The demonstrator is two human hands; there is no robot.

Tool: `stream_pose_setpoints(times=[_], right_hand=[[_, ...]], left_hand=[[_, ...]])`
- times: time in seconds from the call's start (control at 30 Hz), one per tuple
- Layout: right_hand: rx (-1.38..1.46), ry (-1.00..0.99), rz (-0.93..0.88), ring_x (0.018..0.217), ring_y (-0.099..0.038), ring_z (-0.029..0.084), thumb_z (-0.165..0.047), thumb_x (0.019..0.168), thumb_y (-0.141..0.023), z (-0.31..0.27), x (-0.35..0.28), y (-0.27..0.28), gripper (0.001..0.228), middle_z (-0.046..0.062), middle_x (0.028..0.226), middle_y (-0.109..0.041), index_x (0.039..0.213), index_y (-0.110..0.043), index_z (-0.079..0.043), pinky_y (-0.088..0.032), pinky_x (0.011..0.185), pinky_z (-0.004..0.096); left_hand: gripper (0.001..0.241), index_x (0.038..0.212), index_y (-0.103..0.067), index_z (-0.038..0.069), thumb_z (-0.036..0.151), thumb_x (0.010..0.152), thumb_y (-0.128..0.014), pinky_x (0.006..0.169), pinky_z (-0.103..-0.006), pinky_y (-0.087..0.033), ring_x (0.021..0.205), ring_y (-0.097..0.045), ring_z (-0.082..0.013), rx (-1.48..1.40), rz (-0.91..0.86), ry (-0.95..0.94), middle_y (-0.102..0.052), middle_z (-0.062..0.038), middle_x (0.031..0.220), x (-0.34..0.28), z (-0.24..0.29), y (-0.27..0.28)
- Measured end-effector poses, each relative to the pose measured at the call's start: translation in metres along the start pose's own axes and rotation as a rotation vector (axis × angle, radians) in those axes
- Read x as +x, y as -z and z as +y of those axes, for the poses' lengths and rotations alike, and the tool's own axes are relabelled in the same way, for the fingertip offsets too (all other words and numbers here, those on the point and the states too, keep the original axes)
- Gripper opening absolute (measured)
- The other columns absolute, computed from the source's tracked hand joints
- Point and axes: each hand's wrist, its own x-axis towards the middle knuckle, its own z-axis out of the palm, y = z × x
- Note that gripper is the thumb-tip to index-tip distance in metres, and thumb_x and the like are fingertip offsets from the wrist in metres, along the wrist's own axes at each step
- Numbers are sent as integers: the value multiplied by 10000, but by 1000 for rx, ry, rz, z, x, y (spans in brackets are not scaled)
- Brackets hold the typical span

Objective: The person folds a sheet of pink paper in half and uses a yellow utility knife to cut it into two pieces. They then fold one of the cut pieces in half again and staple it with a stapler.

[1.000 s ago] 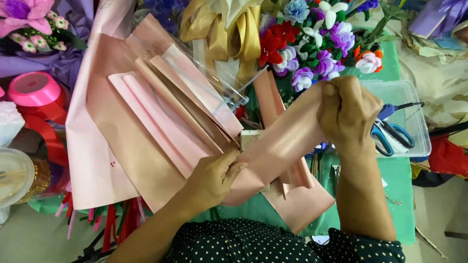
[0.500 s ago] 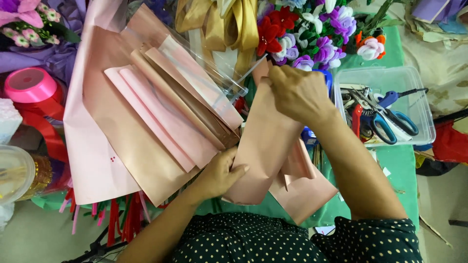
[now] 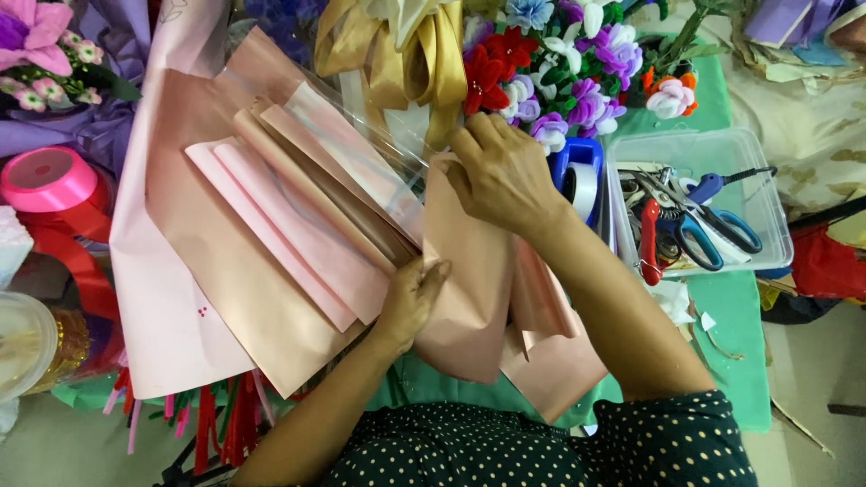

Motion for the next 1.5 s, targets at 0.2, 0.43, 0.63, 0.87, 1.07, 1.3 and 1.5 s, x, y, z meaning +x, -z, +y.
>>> stream_pose_setpoints(times=[0.2, 0.43, 0.63, 0.87, 1.07, 1.3, 1.5], right_hand=[[235, -138, 15, 1032, -639, 349, -275, 961, -626, -46, -40, 60, 309, 140, 1117, -597, 1202, -656, -84, -516, 815, 419], [388, -254, -145, 1323, -529, 476, -157, 853, -680, -124, -122, 60, 561, 259, 1357, -582, 1383, -588, 3, -420, 1095, 516], [296, -298, -256, 1471, -394, 420, -335, 1014, -548, -135, -155, 29, 593, 249, 1564, -448, 1492, -486, 10, -309, 1187, 489], [309, -341, -296, 1529, -296, 388, -398, 1016, -525, -137, -161, 14, 664, 225, 1644, -335, 1534, -420, 4, -248, 1229, 483], [297, -386, -356, 1546, -253, 386, -442, 1009, -506, -140, -168, 15, 734, 226, 1671, -274, 1576, -345, -4, -215, 1247, 474], [267, -383, -334, 1548, -220, 439, -497, 978, -539, -145, -178, 0, 810, 257, 1666, -262, 1568, -341, 23, -178, 1252, 510], [377, -441, -340, 1566, -167, 409, -479, 984, -521, -140, -179, 13, 783, 213, 1692, -223, 1580, -335, -6, -151, 1260, 500]], left_hand=[[344, 831, -675, -13, 220, 1053, -554, 593, -359, -480, 615, -558, -198, 338, 182, 104, -596, -102, 617, -21, -19, 19], [294, 814, -690, 7, 192, 1025, -604, 573, -303, -472, 618, -529, -137, 250, 227, 209, -601, -52, 579, -29, 22, 6], [303, 788, -640, 29, 191, 1037, -577, 514, -323, -435, 526, -503, -152, 443, 281, 11, -544, -96, 536, -39, 2, 10], [321, 726, -602, 34, 168, 1018, -606, 486, -299, -410, 507, -469, -137, 425, 373, 0, -540, -100, 502, -32, 22, 14], [320, 762, -619, 35, 222, 1021, -603, 526, -335, -438, 537, -476, -163, 410, 344, 90, -554, -122, 524, -31, -12, 20], [259, 801, -651, 47, 162, 1025, -593, 566, -282, -468, 611, -509, -107, 399, 332, 56, -591, -64, 578, -28, 12, 15], [260, 830, -659, 17, 170, 1027, -588, 560, -344, -485, 568, -567, -193, 448, 316, 14, -620, -173, 607, -29, 46, 7]])
